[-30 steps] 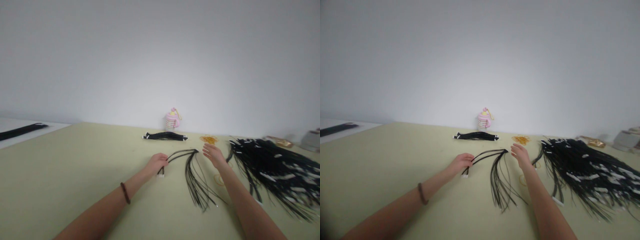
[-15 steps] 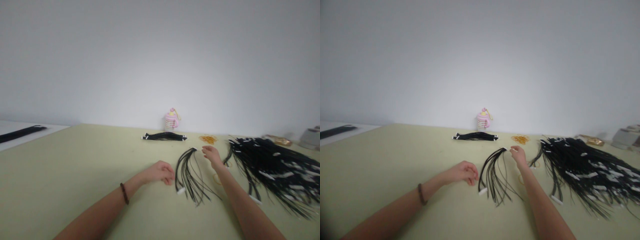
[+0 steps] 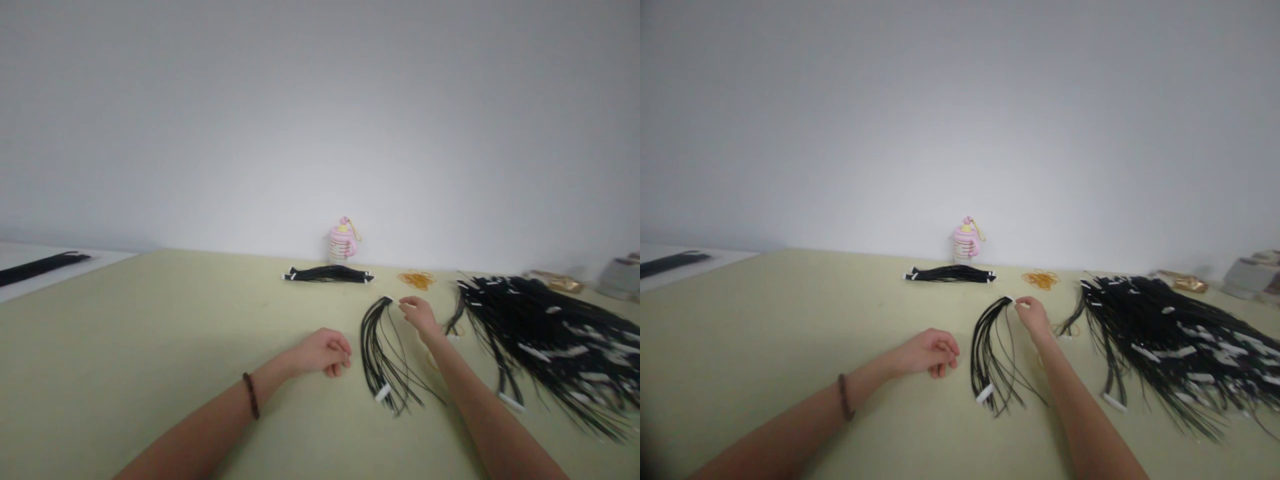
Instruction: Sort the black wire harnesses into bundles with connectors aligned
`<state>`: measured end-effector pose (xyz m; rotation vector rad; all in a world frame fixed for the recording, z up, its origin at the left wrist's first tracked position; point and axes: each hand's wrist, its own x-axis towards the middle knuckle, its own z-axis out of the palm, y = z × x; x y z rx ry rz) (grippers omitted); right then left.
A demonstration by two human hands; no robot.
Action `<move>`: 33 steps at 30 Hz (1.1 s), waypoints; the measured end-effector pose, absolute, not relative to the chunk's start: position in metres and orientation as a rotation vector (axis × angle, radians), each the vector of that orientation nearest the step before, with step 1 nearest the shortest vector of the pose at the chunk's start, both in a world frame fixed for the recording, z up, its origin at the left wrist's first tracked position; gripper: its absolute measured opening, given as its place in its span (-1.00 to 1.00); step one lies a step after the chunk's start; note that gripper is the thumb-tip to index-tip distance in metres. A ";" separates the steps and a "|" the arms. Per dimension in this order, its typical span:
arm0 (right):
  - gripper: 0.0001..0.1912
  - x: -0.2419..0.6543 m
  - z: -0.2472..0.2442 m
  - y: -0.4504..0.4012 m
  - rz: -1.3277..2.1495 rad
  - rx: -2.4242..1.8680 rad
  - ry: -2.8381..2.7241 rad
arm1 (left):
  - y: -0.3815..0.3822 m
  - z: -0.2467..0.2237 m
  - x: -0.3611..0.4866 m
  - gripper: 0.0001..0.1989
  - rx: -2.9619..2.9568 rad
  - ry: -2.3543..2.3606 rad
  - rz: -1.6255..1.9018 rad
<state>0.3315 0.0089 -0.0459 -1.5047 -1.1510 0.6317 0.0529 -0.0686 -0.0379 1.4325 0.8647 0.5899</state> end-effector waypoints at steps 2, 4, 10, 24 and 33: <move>-0.71 0.328 -0.049 0.011 0.630 -1.584 -1.199 | -0.063 -0.043 0.054 -0.81 1.378 0.857 0.645; -0.73 0.322 -0.049 0.019 0.596 -1.639 -1.245 | -0.051 -0.046 0.054 -0.80 1.303 0.821 0.691; -0.74 0.292 -0.034 0.085 0.391 -1.611 -1.328 | 0.025 -0.042 0.044 -0.81 0.965 0.685 0.791; -0.72 0.178 0.023 0.224 0.562 -1.557 -1.425 | 0.091 -0.052 0.008 -0.86 0.682 0.759 0.783; -0.71 0.198 0.063 0.179 0.463 -1.353 -1.299 | 0.088 -0.025 0.011 -0.79 0.855 0.798 0.985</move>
